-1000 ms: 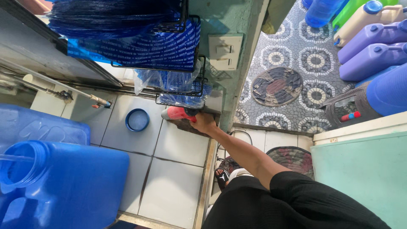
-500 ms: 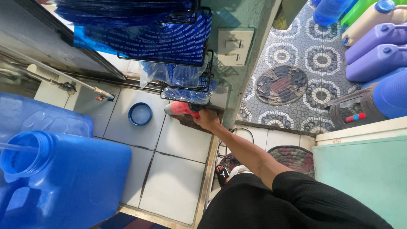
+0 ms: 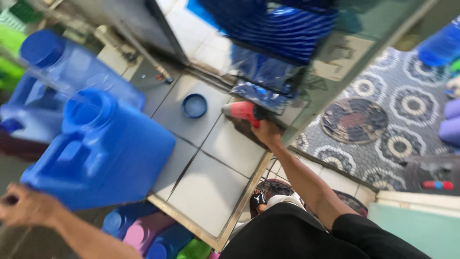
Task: The person fills a blue plastic water jug from a tap, secures the cap, and uses a heat gun to shrink-wrap a label around the neck. They repeat the process with a second jug, filling it and applying a label with the heat gun.
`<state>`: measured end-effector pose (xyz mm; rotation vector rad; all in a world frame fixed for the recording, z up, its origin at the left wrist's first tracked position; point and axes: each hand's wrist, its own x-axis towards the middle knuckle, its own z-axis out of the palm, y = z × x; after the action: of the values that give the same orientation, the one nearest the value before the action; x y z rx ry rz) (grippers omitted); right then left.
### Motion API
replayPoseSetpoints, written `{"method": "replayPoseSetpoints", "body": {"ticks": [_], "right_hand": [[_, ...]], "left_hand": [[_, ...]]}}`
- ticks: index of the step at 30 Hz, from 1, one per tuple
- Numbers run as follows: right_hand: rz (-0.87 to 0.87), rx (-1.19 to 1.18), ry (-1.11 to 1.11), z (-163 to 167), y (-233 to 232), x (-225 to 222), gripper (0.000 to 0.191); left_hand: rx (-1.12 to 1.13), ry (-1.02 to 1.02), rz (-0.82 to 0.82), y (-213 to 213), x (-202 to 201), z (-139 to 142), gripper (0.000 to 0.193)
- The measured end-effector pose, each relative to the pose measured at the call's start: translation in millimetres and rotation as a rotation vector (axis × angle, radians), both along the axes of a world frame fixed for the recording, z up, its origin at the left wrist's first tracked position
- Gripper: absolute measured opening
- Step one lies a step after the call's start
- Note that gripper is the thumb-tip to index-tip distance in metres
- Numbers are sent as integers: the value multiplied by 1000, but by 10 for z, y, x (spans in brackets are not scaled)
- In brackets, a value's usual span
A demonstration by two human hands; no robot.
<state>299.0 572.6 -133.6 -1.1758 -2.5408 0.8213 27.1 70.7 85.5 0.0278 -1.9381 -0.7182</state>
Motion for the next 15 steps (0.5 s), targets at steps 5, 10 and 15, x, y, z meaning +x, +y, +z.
{"method": "replayPoseSetpoints", "body": {"ticks": [5,10,15], "right_hand": [[41,22,61,85,-121,-41,46],[64,87,114,150,-288,-124,51],[67,144,104,154,-429,-155,52]], "left_hand": [[82,38,4,86,47,134,14],[272,13,-44,58,47,220,20],[275,-12,-13,-60,-14,206,24]]}}
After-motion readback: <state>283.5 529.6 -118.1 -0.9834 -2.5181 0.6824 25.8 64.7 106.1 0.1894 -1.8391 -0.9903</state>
